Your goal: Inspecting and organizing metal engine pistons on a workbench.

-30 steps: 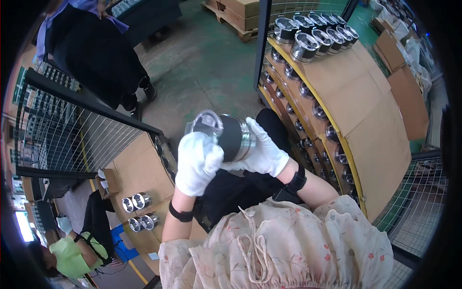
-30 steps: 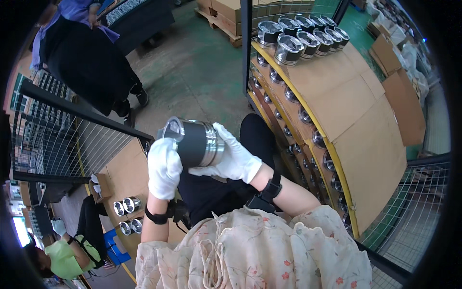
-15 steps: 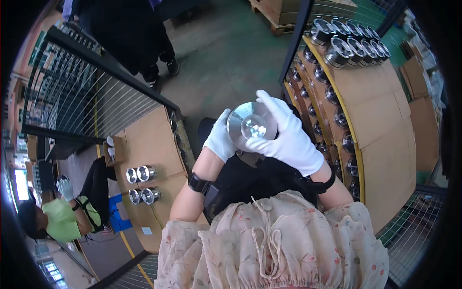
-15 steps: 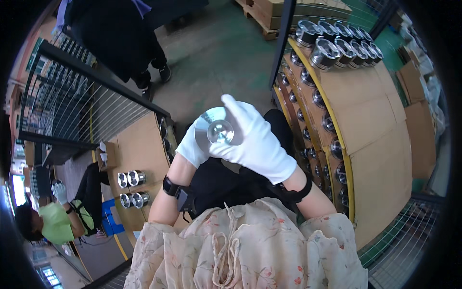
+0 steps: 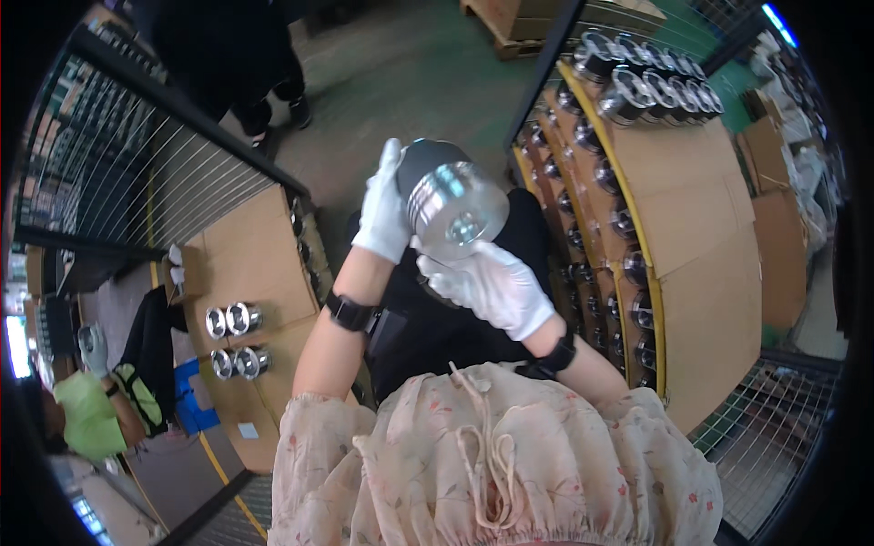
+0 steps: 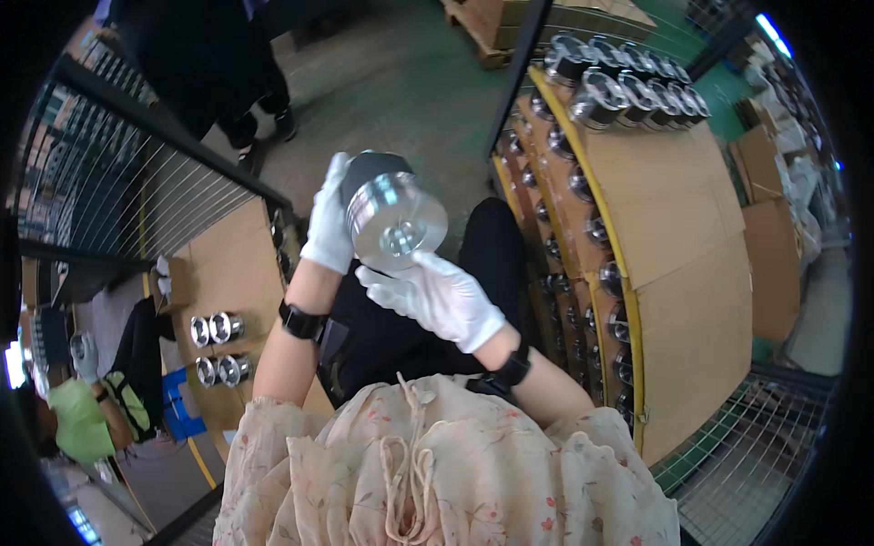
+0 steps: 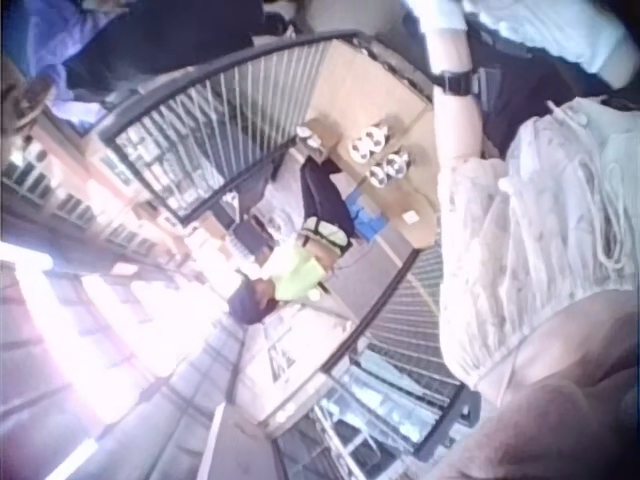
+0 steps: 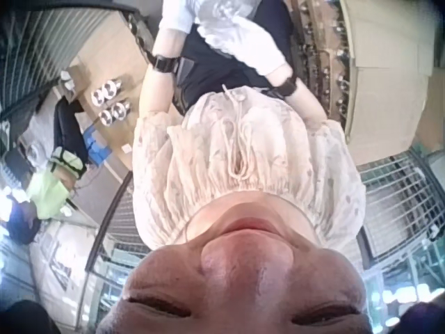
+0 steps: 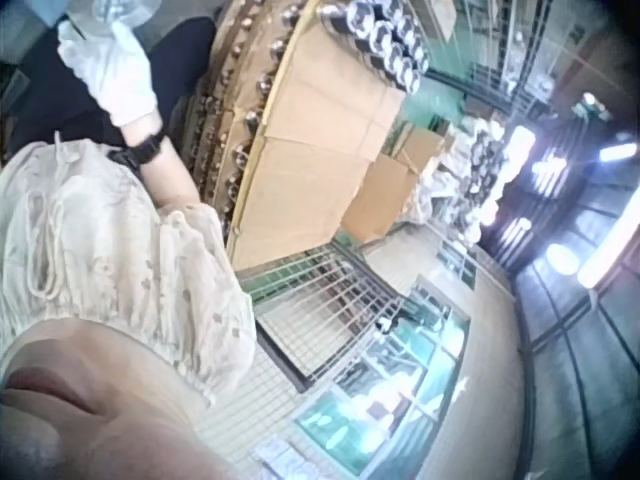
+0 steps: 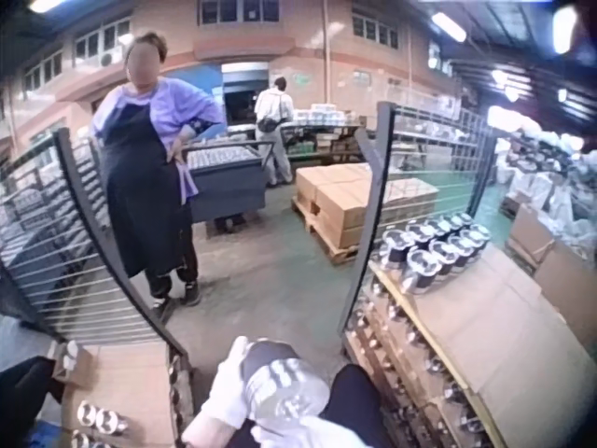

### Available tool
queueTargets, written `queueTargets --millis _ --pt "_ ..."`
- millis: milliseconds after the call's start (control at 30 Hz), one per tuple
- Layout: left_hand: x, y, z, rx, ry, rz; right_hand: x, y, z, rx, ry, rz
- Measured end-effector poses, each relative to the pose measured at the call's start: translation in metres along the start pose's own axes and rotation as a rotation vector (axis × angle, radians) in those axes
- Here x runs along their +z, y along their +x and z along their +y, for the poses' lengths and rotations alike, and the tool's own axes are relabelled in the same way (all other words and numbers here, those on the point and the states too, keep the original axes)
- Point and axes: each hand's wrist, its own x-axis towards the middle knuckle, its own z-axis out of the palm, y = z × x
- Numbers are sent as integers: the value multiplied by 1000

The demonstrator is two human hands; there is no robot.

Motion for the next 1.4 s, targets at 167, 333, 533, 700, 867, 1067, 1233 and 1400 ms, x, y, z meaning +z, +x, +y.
queueTargets --millis 167,333,533,700,867,1067,1233,1400 --pt "6 -13 8 340 756 -47 -24 18 0 -47 263 -97" --pt "-13 -17 -21 408 525 -124 -36 13 -27 -215 -111 -57" --pt "-22 -55 -40 53 56 -221 -19 -5 -61 -559 -549 209" --pt "7 -66 -35 16 -242 -323 14 -8 -51 -766 -1143 422" --pt "-15 -50 -50 -192 -379 -266 28 -11 -35 -1016 -2200 450" --pt "-21 -35 -58 -300 -565 -240 44 -9 -11 -1061 -2240 409" --pt "-28 -36 -60 -236 -572 -266 30 -7 -5 -1055 -2024 308" --pt "32 -83 -44 311 394 -28 -23 4 -23 -793 -942 281"
